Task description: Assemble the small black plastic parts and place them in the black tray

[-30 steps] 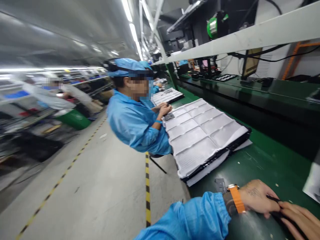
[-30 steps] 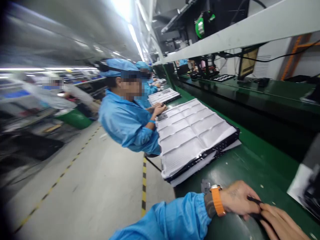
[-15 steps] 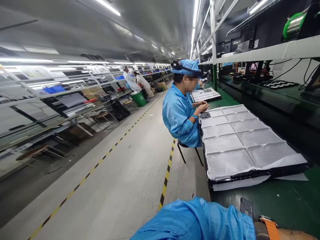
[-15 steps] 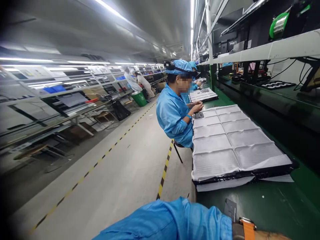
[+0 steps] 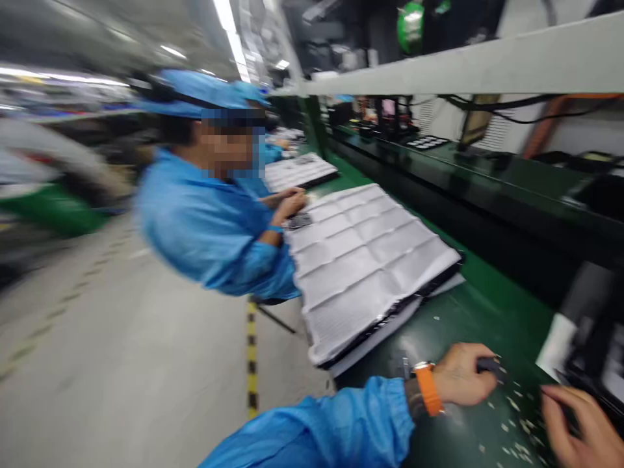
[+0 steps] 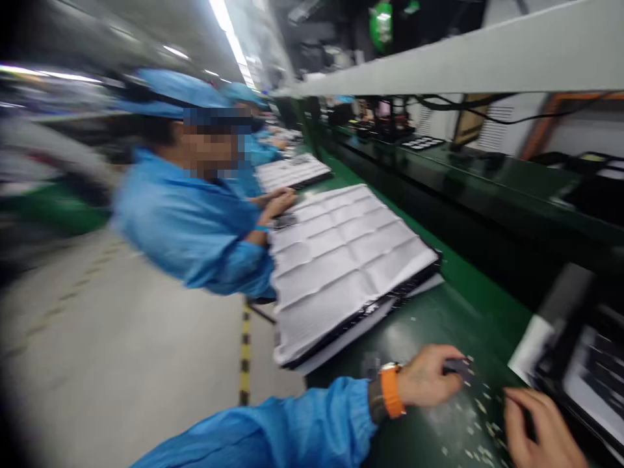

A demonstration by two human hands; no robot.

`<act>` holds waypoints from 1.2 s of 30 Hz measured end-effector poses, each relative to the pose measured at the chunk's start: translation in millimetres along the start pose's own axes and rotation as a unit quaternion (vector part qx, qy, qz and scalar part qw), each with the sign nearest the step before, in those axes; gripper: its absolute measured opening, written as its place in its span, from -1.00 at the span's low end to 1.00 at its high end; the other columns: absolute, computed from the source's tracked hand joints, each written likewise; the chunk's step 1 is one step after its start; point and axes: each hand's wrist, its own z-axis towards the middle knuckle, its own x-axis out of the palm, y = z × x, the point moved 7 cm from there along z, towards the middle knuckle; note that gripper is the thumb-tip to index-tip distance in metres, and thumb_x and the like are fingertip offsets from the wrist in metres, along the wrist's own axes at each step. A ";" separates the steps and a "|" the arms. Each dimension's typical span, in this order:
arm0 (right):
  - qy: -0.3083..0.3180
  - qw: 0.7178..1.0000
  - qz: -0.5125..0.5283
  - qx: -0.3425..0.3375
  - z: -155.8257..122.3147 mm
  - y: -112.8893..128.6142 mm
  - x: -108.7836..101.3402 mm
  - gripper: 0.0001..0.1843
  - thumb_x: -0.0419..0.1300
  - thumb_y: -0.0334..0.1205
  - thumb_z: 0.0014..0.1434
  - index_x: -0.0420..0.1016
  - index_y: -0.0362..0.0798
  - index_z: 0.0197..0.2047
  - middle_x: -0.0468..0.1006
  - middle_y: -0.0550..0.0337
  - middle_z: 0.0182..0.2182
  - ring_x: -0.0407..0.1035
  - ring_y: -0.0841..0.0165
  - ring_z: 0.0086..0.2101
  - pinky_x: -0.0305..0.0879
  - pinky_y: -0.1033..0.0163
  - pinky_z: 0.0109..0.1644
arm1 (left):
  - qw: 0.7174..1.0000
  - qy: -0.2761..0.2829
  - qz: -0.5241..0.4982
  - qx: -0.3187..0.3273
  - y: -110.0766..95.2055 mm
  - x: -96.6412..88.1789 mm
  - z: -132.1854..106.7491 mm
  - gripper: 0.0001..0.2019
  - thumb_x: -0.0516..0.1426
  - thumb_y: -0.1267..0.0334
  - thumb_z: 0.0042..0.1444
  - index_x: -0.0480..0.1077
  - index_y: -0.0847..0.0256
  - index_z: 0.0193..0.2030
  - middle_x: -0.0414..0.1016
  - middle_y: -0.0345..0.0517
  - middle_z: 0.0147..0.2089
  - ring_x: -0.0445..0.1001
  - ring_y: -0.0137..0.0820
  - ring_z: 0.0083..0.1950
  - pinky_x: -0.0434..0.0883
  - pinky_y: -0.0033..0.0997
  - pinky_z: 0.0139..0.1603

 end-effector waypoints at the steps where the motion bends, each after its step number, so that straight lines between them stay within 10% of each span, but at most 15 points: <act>1: 0.006 1.000 -0.013 -0.002 -4.9 1.3 -8.7 -0.81 0.10 -0.14 0.38 0.47 -0.03 -0.10 0.48 0.07 -0.17 0.43 0.24 -0.19 0.40 0.14 -0.10 | 1.000 -0.011 -0.013 0.010 -4.1 -2.2 -3.4 -0.76 0.14 0.35 0.06 0.52 0.26 -0.12 0.53 -0.12 -0.28 0.46 -0.40 -0.30 0.41 -0.51 -0.28; 12: 0.072 0.988 0.089 0.100 -5.7 5.7 -3.8 -0.78 0.01 -0.38 0.41 0.43 -0.01 0.00 0.48 0.18 -0.32 0.42 0.37 -0.33 0.35 0.25 -0.19 | 0.997 0.030 -0.074 -0.010 -7.1 1.1 -11.8 -0.71 0.13 0.36 0.14 0.28 0.22 0.01 0.46 -0.17 -0.26 0.39 -0.53 -0.44 0.37 -0.53 -0.37; 19: 0.007 0.995 0.093 -0.021 0.1 33.3 -18.0 -0.77 0.13 -0.44 0.29 0.37 -0.04 -0.01 0.51 0.07 -0.15 0.40 0.25 -0.12 0.37 0.07 0.01 | 0.994 0.013 -0.105 0.014 -10.4 5.8 -6.1 -0.70 0.20 0.30 0.11 0.38 0.28 -0.01 0.49 -0.15 -0.28 0.42 -0.49 -0.40 0.40 -0.50 -0.30; 36: 0.156 0.979 0.068 -0.115 -10.3 61.7 12.3 -0.57 -0.01 -0.47 0.34 0.27 -0.09 0.25 0.41 -0.08 0.12 0.25 0.14 0.17 0.33 -0.11 0.23 | 0.995 0.016 0.017 0.102 -19.9 13.9 -13.3 -0.56 0.07 0.49 -0.05 0.43 0.28 0.02 0.56 -0.09 -0.07 0.52 -0.31 -0.04 0.42 -0.35 0.08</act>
